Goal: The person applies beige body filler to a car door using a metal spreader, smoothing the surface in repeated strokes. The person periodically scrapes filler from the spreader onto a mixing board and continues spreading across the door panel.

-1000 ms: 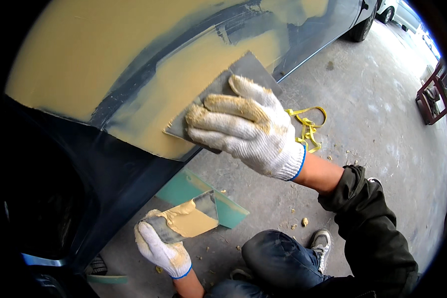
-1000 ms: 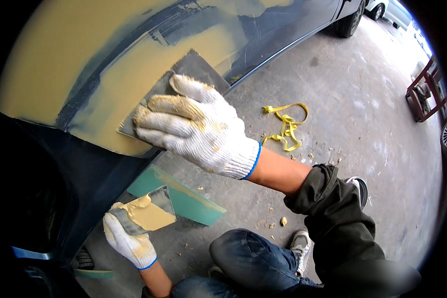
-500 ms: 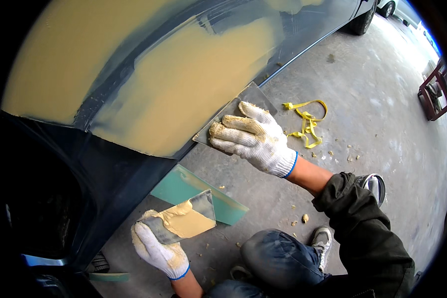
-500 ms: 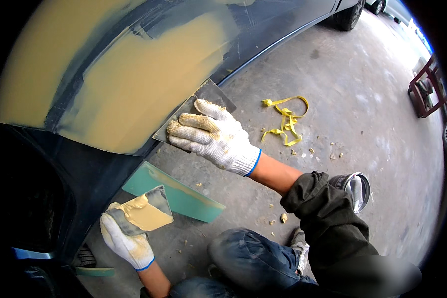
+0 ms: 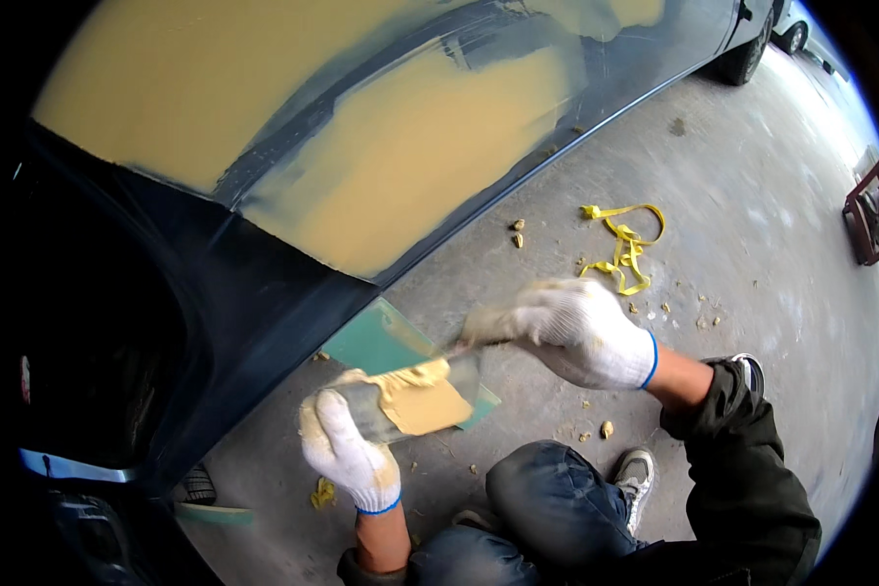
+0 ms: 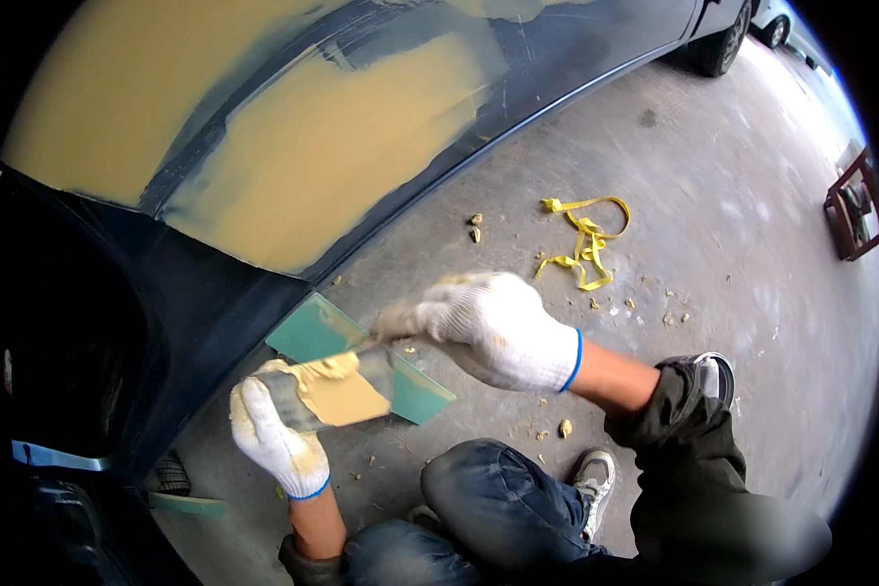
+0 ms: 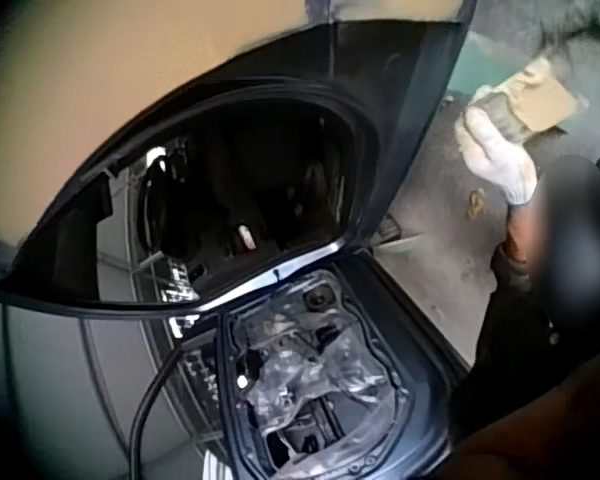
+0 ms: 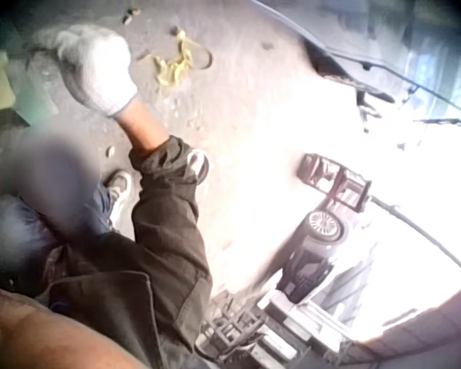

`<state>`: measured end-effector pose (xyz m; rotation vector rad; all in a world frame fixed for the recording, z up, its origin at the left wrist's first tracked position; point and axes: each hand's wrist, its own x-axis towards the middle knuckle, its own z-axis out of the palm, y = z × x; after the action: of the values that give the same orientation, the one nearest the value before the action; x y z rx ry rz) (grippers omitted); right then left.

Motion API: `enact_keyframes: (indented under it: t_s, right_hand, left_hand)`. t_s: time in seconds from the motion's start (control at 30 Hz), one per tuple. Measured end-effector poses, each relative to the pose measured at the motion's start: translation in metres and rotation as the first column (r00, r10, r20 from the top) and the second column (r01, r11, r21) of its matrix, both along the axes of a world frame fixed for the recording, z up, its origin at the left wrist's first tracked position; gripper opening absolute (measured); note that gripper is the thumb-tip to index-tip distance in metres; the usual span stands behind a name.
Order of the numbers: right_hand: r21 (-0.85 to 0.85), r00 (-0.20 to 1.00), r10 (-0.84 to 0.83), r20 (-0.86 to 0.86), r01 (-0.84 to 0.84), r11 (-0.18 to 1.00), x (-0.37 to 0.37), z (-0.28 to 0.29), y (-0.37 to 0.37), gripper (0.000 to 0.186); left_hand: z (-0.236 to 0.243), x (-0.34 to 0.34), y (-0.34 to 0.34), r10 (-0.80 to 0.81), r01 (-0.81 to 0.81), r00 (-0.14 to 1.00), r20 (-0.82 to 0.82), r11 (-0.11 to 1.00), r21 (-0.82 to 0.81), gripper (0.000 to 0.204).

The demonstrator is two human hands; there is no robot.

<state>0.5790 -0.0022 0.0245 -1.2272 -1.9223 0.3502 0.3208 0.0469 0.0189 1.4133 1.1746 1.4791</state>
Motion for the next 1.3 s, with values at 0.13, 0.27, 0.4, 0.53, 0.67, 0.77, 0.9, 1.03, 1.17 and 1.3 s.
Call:
enact_keyframes:
  t_s: [0.13, 0.27, 0.4, 0.53, 0.67, 0.77, 0.9, 1.03, 1.17, 1.3]
  right_hand:
    - [0.311, 0.948, -0.201, 0.248, 0.118, 0.943, -0.023, 0.001, -0.008, 0.048]
    - [0.305, 0.943, -0.039, 0.331, -0.068, 0.950, -0.044, -0.014, -0.011, 0.044]
    - [0.219, 0.957, 0.077, 0.280, -0.142, 0.965, -0.026, -0.015, -0.022, 0.049]
    - [0.502, 0.907, -0.332, 0.258, 0.167, 0.848, 0.023, -0.001, 0.011, 0.051]
    - [0.754, 0.788, -0.587, 0.184, 0.270, 0.599, 0.067, 0.045, 0.050, 0.047]
    - [0.817, 0.781, -0.607, 0.147, 0.250, 0.519, 0.072, 0.053, 0.079, 0.047]
    - [0.817, 0.787, -0.594, 0.164, 0.229, 0.529, 0.071, 0.030, 0.084, 0.041]
    - [0.792, 0.775, -0.591, 0.221, 0.211, 0.573, 0.074, 0.033, 0.074, 0.043]
    - [0.833, 0.736, -0.646, 0.203, 0.217, 0.509, 0.076, 0.067, 0.080, 0.049]
    - [0.804, 0.758, -0.596, 0.265, 0.168, 0.570, 0.083, 0.049, 0.081, 0.045]
  left_hand:
    - [-0.002, 0.000, 0.001, 0.028, -0.027, 0.999, 0.021, 0.998, -0.051, 0.031]
    - [0.003, 0.013, 0.001, 0.039, -0.025, 0.991, 0.127, 0.993, -0.112, 0.033]
    - [-0.015, 0.013, 0.011, 0.192, -0.178, 0.968, 0.161, 0.979, -0.095, 0.035]
    - [-0.005, 0.013, 0.009, 0.145, -0.150, 0.978, 0.151, 0.989, 0.019, 0.036]
    - [0.001, 0.023, 0.003, 0.133, -0.135, 0.983, 0.129, 0.991, 0.010, 0.035]
    - [-0.003, 0.015, 0.002, 0.067, -0.067, 0.994, 0.088, 0.998, -0.003, 0.042]
    - [0.000, 0.024, 0.004, 0.116, -0.116, 0.988, 0.103, 0.993, -0.006, 0.036]
    - [-0.002, 0.022, 0.008, 0.096, -0.097, 0.987, 0.131, 0.995, 0.001, 0.037]
    - [-0.002, 0.024, 0.006, 0.138, -0.136, 0.983, 0.121, 0.990, -0.024, 0.037]
    - [-0.008, 0.021, 0.010, 0.102, -0.096, 0.982, 0.157, 0.994, -0.043, 0.038]
